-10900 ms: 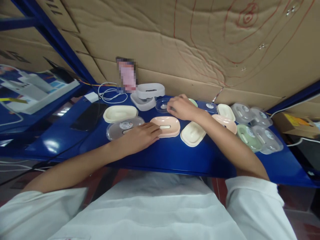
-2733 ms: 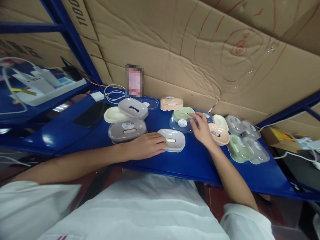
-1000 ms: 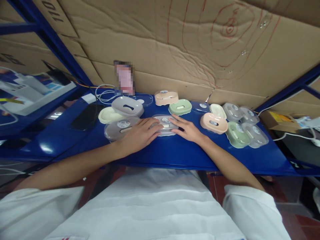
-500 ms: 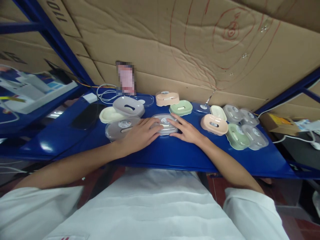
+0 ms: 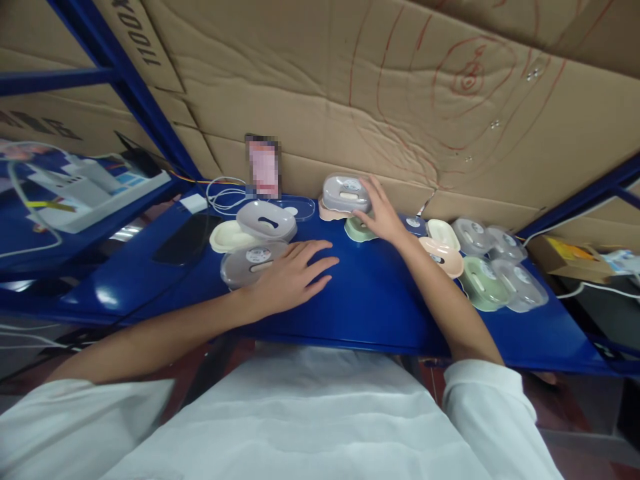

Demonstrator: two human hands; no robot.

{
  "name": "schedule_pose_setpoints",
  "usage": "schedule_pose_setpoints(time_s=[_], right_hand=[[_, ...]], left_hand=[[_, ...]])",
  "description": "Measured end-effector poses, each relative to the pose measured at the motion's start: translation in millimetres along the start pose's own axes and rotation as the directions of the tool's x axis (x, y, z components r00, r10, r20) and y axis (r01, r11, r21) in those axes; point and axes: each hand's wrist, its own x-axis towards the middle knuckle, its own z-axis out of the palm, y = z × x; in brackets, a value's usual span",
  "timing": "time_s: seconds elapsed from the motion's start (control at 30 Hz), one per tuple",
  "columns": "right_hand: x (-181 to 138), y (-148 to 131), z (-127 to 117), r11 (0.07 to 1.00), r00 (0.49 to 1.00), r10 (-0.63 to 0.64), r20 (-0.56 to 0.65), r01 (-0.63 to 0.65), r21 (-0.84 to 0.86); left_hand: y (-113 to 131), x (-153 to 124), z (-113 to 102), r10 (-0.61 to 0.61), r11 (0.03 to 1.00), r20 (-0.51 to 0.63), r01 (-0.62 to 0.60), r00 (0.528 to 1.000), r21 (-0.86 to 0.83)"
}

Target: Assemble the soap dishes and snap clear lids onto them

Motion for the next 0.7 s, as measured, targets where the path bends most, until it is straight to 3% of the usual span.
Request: schedule_pose_setpoints(time_s=[0.33,0.43,0.5,0.6,0.7], right_hand=[[23,-3,6,0.989,0.997,0.081,-0.002,-0.081,-0.123],[15,-10,7,0.981,0.992,0.12,-0.041,-0.125,-0.146],[1,-17,8,0.958,0.974,0.224,-0.046,-0.228,-0.173],[-21,-30,9,0.871,0.902,0.419,0.098,-0.37,-0.322],[-36,-45,7,0.818,0.866,0.457,0.202,-0.321,-0.477]], left_hand=[[2,-3,4,0.0,0.999,0.055,0.003,0.999,-0.051],[2,-3,4,-0.006,0.998,0.079,0.011,0.997,-0.062],[1,-3,4,-0.002,0.998,0.089,0.008,0.996,-0.064],[2,-4,6,0.011,0.998,0.089,-0.006,0.996,-0.056],[2,-5,7,0.017,0.999,0.081,-0.013,0.997,-0.052]])
